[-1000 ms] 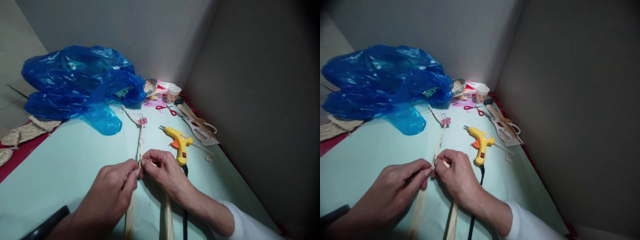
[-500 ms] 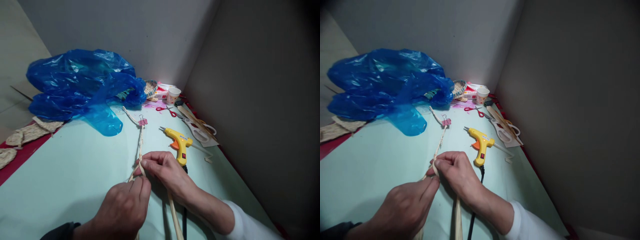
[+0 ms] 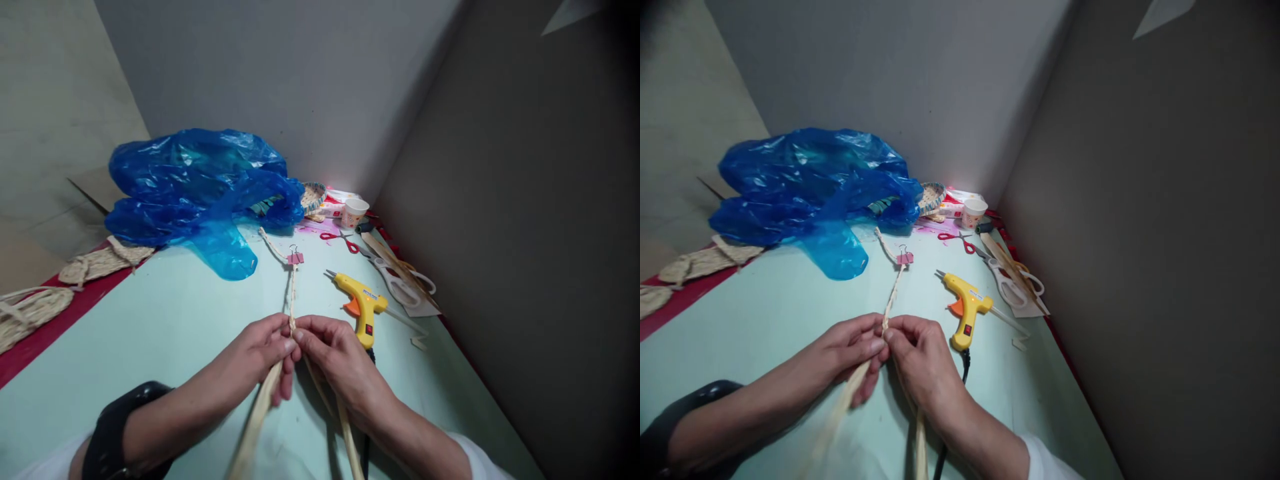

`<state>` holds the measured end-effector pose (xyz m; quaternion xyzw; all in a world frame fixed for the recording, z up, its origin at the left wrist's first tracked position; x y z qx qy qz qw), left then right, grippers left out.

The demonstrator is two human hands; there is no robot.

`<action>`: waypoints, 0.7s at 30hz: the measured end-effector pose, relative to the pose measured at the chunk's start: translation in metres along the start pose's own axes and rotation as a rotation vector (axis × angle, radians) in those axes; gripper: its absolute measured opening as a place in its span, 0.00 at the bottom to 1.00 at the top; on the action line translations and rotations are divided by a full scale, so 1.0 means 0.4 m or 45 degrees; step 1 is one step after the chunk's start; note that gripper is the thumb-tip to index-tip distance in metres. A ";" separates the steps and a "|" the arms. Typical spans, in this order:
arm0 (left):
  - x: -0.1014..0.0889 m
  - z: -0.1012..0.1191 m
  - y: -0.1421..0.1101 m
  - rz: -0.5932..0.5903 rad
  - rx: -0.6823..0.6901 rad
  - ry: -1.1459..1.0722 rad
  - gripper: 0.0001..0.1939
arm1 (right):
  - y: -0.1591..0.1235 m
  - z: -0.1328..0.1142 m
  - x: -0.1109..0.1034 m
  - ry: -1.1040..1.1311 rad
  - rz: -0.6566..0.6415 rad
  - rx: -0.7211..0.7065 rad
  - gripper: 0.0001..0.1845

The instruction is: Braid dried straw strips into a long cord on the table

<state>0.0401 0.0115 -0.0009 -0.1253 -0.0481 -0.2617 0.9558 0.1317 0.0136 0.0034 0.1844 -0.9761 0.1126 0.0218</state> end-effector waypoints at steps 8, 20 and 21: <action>-0.022 -0.065 -0.015 0.266 -0.403 -0.162 0.12 | -0.031 -0.049 -0.009 -1.066 0.142 -0.169 0.13; -0.006 0.057 -0.056 0.289 0.493 1.178 0.11 | -0.032 -0.053 -0.017 -1.086 0.208 -0.118 0.13; -0.002 0.056 -0.056 0.266 0.510 1.309 0.12 | -0.030 -0.050 -0.020 -1.023 0.203 -0.088 0.14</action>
Point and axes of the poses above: each hand's wrist, its own y-axis towards the middle knuckle, its own x-axis out of the palm, z = x × y, the point moved 7 cm from there along y, towards the middle knuckle, and after that the axes turned 4 degrees about x, right-handed, at the moved point
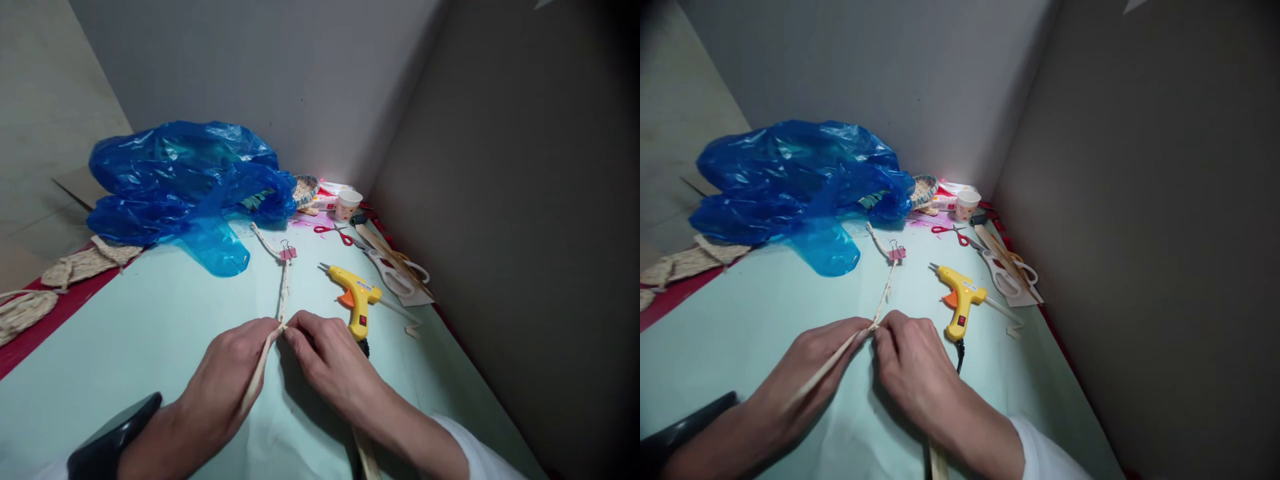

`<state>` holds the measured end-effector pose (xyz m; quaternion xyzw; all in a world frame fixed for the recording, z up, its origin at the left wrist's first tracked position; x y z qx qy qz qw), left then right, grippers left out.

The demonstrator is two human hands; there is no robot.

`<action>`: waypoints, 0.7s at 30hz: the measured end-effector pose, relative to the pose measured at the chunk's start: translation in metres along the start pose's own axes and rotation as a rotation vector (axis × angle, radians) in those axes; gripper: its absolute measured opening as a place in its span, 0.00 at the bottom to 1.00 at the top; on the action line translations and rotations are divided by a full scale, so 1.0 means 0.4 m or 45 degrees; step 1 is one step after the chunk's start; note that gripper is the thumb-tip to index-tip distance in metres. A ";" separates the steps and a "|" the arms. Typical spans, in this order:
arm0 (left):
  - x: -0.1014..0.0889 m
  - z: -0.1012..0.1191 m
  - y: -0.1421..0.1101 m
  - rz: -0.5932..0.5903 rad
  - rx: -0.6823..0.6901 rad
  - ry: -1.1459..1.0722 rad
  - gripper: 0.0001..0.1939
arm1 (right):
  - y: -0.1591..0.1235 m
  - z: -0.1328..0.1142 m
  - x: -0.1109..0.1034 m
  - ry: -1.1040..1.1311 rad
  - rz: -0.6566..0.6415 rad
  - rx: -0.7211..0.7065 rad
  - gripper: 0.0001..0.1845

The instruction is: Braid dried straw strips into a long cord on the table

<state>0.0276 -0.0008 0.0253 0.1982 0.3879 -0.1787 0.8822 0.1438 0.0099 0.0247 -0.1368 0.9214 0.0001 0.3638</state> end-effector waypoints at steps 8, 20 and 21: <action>0.017 0.011 -0.012 0.046 0.265 0.685 0.15 | 0.001 0.012 0.060 0.912 -0.403 0.233 0.07; 0.017 -0.064 0.021 -0.155 -0.405 -0.391 0.11 | 0.006 0.029 0.049 0.721 -0.536 0.231 0.05; 0.022 -0.071 0.022 -0.171 -0.460 -0.548 0.11 | 0.007 0.025 0.043 0.599 -0.516 0.174 0.05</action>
Point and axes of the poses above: each hand's wrist, its own y-axis towards the middle knuckle, its own x-axis out of the palm, z = x × y, the point moved 7 cm from there along y, towards the middle knuckle, and after that the axes turned 4 degrees about x, right-handed, at the moved point
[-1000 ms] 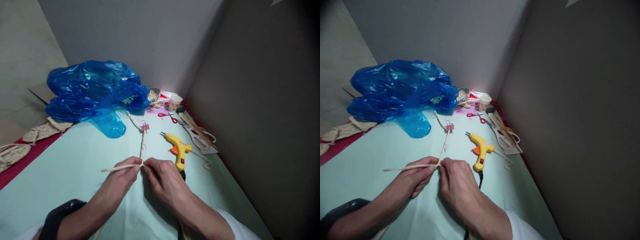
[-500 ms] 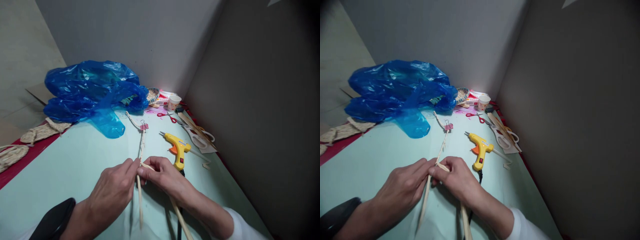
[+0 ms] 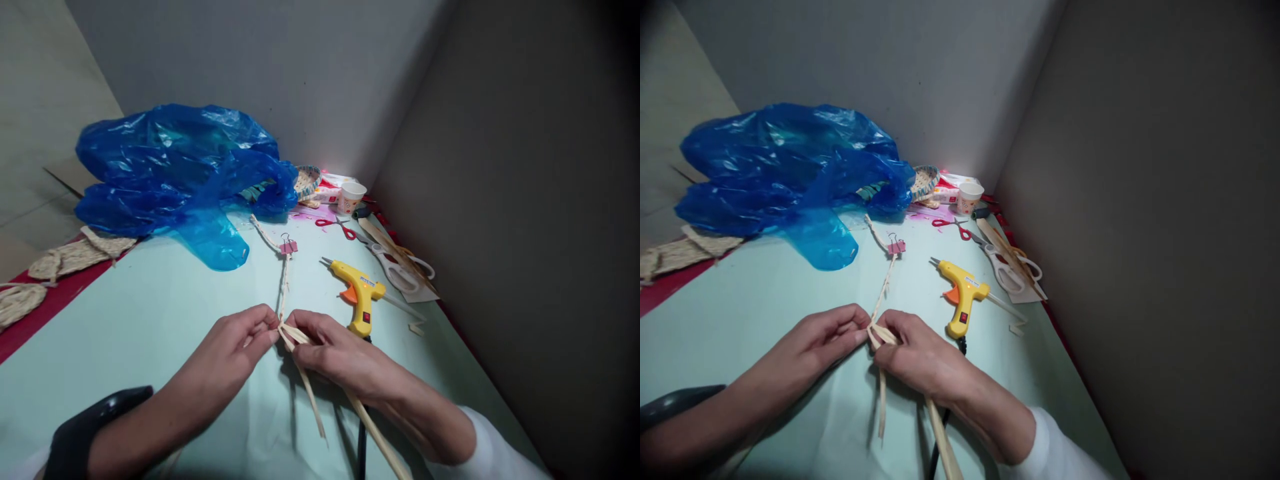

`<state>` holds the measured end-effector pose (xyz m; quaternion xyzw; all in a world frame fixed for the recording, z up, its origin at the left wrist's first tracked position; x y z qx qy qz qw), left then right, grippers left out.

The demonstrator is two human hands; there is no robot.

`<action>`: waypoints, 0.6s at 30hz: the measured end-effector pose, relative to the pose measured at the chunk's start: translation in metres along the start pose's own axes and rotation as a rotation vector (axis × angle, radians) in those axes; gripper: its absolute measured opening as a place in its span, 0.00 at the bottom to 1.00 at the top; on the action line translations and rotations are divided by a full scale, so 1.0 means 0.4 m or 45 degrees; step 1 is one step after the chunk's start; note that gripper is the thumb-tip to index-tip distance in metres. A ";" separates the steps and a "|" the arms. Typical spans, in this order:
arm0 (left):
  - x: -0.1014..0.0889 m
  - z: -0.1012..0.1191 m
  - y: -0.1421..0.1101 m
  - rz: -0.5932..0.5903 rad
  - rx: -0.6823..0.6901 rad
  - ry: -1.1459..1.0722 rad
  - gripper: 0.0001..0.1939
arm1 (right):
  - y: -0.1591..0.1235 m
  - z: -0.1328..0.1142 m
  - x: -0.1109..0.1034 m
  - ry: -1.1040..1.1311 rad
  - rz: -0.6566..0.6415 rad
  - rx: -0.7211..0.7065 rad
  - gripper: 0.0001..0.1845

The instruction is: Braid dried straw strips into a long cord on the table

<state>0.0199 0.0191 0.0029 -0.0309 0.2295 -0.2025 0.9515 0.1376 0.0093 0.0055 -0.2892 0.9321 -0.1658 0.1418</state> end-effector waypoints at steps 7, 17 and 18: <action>0.030 -0.045 -0.003 -0.147 -0.341 -0.770 0.14 | -0.026 -0.037 -0.004 -0.659 0.214 -0.256 0.07; 0.003 -0.021 -0.001 0.118 -0.069 -0.219 0.13 | -0.052 -0.055 0.031 -1.282 0.347 -0.137 0.04; 0.004 -0.016 -0.004 0.142 -0.045 -0.143 0.14 | -0.050 -0.054 0.048 -1.378 0.338 -0.153 0.04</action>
Point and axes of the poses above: each hand's wrist, its own y-axis towards the middle knuckle, its own x-axis out of the palm, z = x × y, the point moved 7 cm from there along y, towards the middle knuckle, and after that the axes turned 4 degrees about x, right-handed, at the moved point
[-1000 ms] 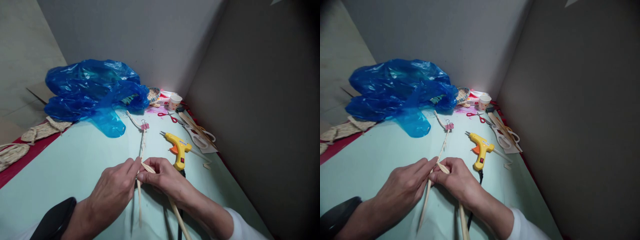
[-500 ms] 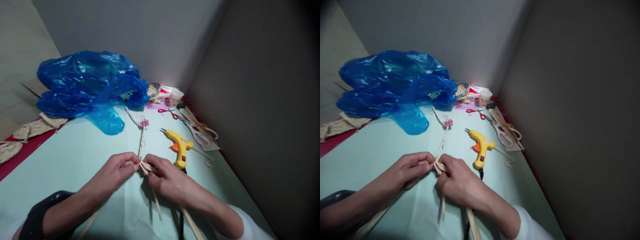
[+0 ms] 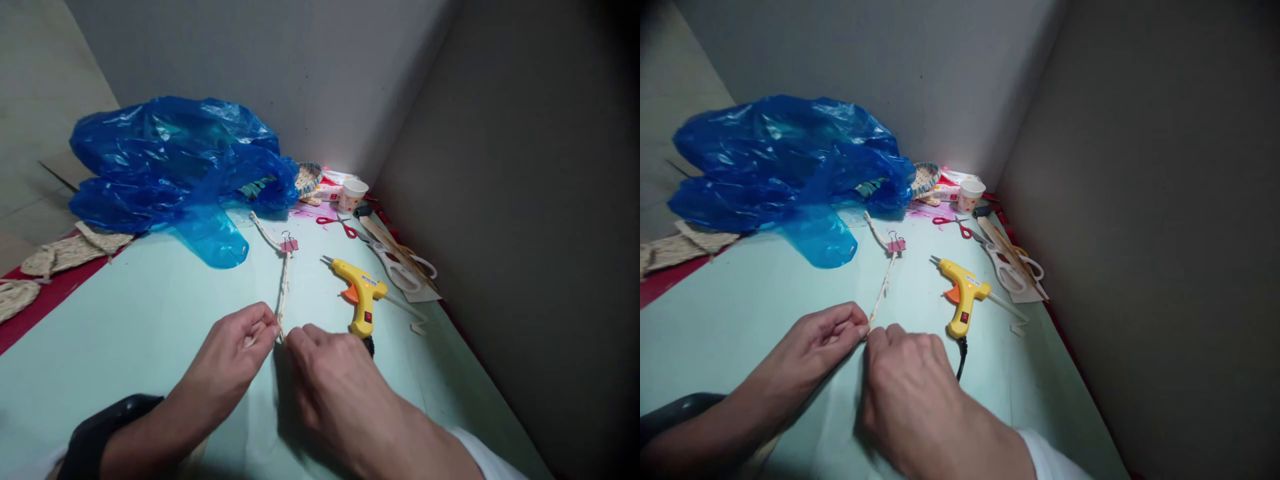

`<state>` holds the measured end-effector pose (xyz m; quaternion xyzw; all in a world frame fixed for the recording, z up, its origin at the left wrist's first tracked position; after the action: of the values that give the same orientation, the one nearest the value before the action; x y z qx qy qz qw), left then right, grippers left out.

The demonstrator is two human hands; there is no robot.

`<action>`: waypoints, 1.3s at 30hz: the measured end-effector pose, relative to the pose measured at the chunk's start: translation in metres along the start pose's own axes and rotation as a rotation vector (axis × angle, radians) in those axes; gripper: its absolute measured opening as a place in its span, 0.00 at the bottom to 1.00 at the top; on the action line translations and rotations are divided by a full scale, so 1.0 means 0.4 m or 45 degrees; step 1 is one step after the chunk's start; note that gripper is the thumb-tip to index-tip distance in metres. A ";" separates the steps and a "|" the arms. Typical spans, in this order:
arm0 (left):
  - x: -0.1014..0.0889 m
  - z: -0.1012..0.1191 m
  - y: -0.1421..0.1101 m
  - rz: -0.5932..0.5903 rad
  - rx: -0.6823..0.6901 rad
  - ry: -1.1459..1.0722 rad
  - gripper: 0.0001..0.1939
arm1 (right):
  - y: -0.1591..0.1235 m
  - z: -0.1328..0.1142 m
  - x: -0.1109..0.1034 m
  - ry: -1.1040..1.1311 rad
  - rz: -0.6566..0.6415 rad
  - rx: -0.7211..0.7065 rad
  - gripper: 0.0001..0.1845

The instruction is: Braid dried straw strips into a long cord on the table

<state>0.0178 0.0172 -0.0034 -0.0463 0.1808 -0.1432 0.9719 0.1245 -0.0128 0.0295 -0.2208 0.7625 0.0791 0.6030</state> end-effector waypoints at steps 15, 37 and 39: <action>0.007 0.000 -0.027 -0.105 -0.020 0.087 0.14 | -0.041 -0.104 0.064 -0.484 0.674 -0.376 0.14; 0.008 0.011 -0.040 -0.087 0.019 0.040 0.12 | 0.049 0.037 0.011 1.052 0.121 0.112 0.13; 0.008 0.012 -0.044 -0.075 0.015 0.043 0.10 | 0.054 0.040 0.015 1.137 0.097 0.097 0.14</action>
<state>0.0179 -0.0003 0.0025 -0.0435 0.1949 -0.1734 0.9644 0.1281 0.0112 0.0165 -0.1827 0.9580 -0.0302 0.2191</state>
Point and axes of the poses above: each hand's wrist, its own y-axis towards the middle knuckle, its own x-axis out of the palm, z = x × y, the point moved 7 cm from there along y, towards the middle knuckle, and after that the axes turned 4 degrees about x, right-handed, at the moved point
